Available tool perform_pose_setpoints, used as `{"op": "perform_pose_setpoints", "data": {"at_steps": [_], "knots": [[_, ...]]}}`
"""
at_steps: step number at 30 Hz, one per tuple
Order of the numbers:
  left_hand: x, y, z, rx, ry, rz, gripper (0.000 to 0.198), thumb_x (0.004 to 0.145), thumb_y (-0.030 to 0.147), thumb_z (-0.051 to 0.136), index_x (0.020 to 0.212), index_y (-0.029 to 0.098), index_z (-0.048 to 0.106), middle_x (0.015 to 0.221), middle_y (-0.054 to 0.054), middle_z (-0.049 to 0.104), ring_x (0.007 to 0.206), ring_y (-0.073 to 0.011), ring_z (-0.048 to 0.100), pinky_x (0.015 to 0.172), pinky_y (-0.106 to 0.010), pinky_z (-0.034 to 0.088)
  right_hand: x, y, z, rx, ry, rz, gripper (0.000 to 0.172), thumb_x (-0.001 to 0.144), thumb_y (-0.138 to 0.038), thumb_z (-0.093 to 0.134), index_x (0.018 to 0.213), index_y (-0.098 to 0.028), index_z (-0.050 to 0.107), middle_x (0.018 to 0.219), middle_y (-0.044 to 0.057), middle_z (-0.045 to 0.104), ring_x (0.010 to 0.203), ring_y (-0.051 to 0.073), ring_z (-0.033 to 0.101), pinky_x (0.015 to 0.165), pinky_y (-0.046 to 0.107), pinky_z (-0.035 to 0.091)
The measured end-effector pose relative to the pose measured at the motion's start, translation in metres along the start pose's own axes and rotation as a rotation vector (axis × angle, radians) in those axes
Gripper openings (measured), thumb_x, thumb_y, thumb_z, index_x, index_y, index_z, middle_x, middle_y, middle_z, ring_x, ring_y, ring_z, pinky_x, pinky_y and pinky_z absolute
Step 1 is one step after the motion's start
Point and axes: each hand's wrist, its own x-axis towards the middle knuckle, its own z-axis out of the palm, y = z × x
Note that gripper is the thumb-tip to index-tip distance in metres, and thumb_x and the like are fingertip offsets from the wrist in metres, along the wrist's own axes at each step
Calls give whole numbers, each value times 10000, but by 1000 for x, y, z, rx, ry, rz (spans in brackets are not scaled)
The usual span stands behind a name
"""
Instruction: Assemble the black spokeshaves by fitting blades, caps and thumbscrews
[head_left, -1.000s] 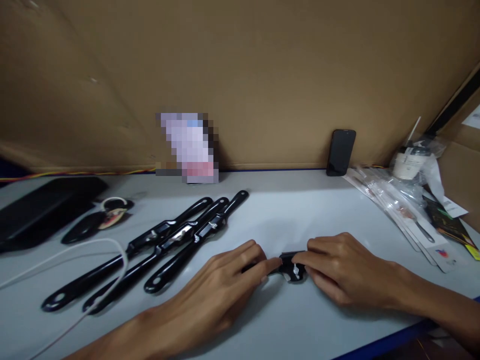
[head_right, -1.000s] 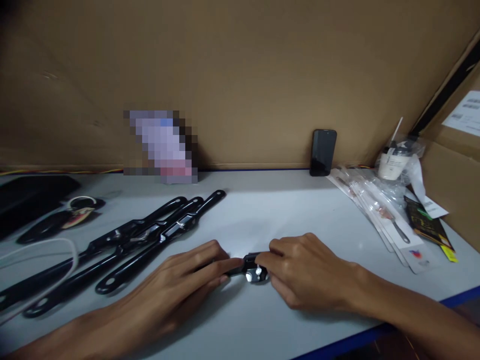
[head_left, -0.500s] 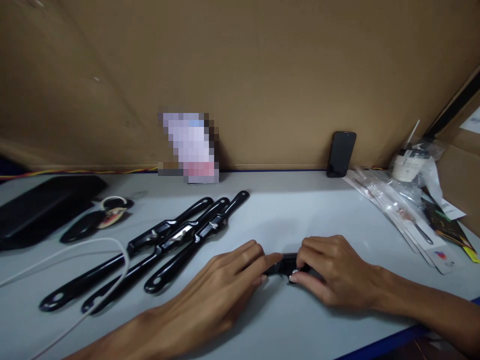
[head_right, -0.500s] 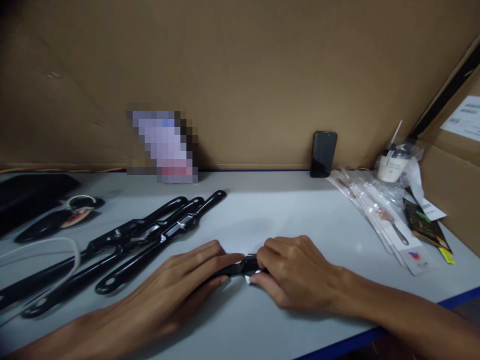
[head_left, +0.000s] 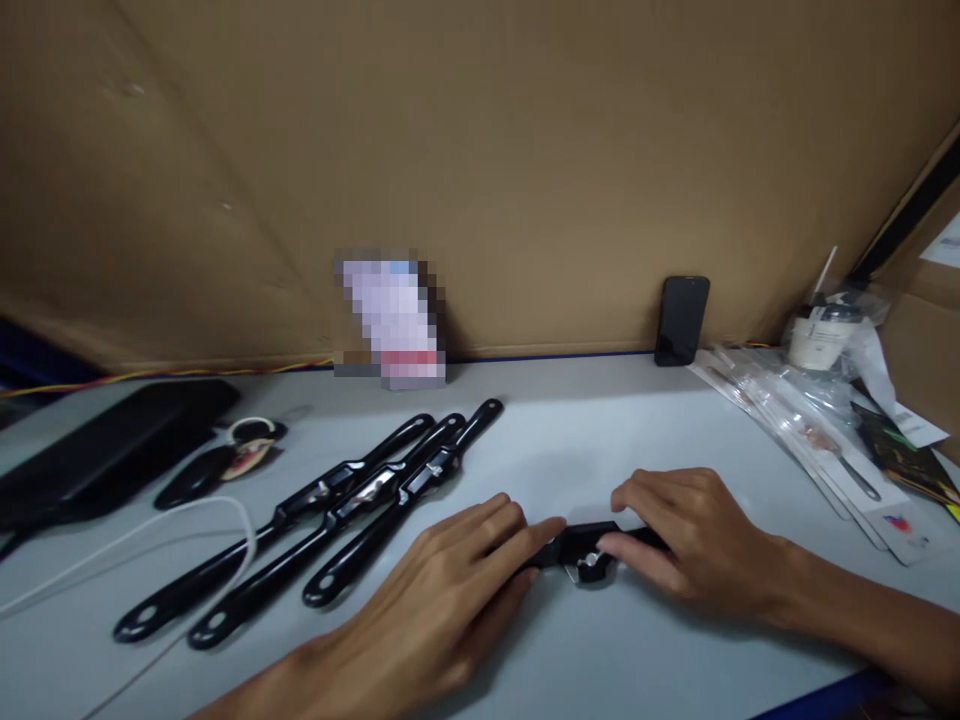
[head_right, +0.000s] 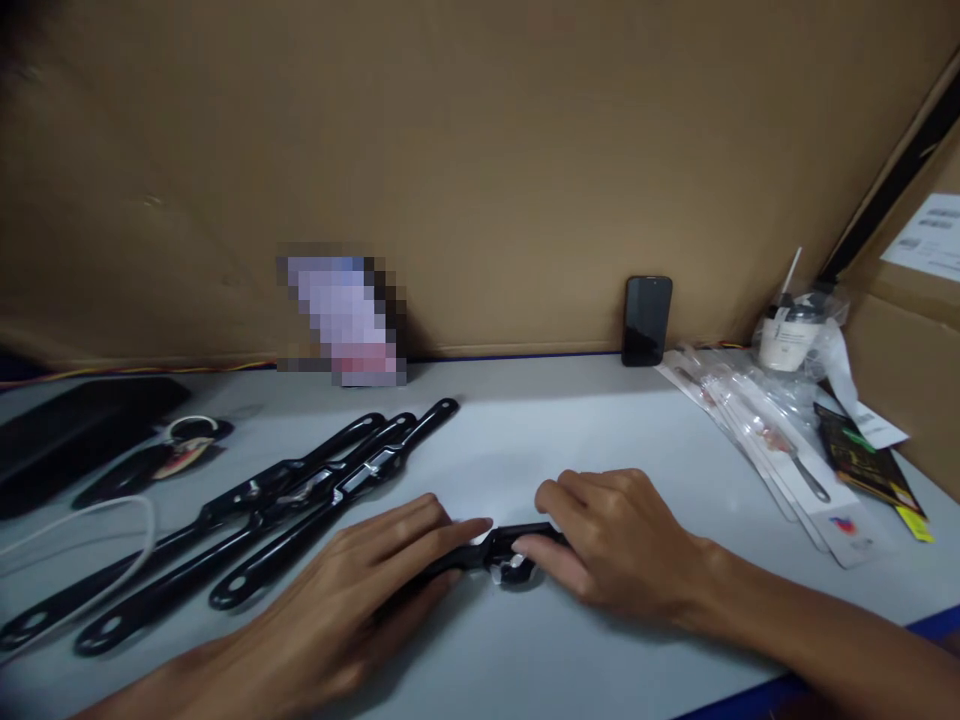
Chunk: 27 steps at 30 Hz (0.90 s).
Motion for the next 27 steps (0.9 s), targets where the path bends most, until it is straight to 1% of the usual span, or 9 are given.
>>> {"op": "perform_pose_setpoints", "data": {"at_steps": [4, 7, 9, 11, 14, 16, 19, 21, 27], "knots": [[-6, -1, 2, 16, 49, -37, 408, 1045, 181, 504, 1450, 224, 539, 1194, -114, 673, 1040, -265, 672, 869, -410, 627, -1, 0, 0, 4, 132, 40, 368, 1150, -359, 439, 963, -154, 681, 779, 50, 681, 671, 185, 604, 596, 318, 461], [-8, -2, 0, 115, 192, -71, 586, 1039, 197, 522, 1609, 239, 393, 1535, -183, 519, 1408, -378, 524, 1096, -587, 536, -1, -2, 0, -134, 185, 48, 320, 1111, -388, 514, 1244, -151, 683, 1148, 176, 723, 1092, 326, 669, 878, 479, 574], [-6, -2, -3, 194, 292, -98, 719, 1034, 205, 545, 1684, 273, 245, 1669, -196, 375, 1553, -451, 354, 1164, -709, 438, 0, -1, -7, -278, 226, 47, 484, 1084, -450, 551, 1497, -198, 557, 1483, 236, 579, 1422, 458, 491, 1100, 705, 445], [-3, -3, -6, 244, 344, -119, 822, 1032, 211, 566, 1715, 316, 122, 1728, -188, 285, 1601, -480, 261, 1183, -768, 378, 1, 2, -16, -392, 261, 72, 608, 1072, -472, 559, 1623, -263, 409, 1651, 228, 414, 1560, 524, 298, 1166, 816, 294], [0, -10, -7, 258, 342, -115, 860, 1050, 235, 561, 1730, 313, 41, 1738, -187, 279, 1606, -453, 274, 1215, -743, 350, 4, 11, -27, -477, 317, 139, 646, 1079, -421, 555, 1664, -287, 317, 1692, 210, 366, 1599, 515, 239, 1200, 811, 243], [-1, -17, -4, 246, 283, -116, 818, 1070, 279, 542, 1734, 272, 64, 1645, -185, 450, 1574, -418, 344, 1232, -712, 337, 4, 20, -25, -478, 311, 168, 608, 1092, -405, 537, 1648, -243, 348, 1591, 215, 514, 1559, 475, 351, 1224, 776, 245], [-5, -24, 0, 215, 120, -144, 746, 1083, 350, 537, 1720, 235, 165, 1301, -110, 733, 1411, -374, 529, 1211, -675, 374, 2, 35, -13, -399, 105, 218, 505, 1119, -392, 498, 1567, -159, 473, 1234, 171, 761, 1364, 414, 581, 1218, 739, 304], [-7, -26, 2, 196, 83, -181, 735, 1078, 373, 549, 1709, 225, 204, 1221, -87, 763, 1345, -366, 572, 1190, -660, 400, 0, 43, -5, -343, -68, 281, 488, 1118, -379, 521, 1534, -124, 520, 1137, 159, 787, 1240, 383, 658, 1174, 709, 393], [-12, -31, 4, 183, 61, -148, 757, 1038, 430, 611, 1695, 253, 280, 1304, -114, 742, 1328, -380, 582, 1112, -610, 497, 1, 47, -1, -296, -29, 304, 465, 1112, -384, 538, 1506, -136, 550, 1361, 193, 691, 1249, 365, 635, 1134, 663, 466]]}}
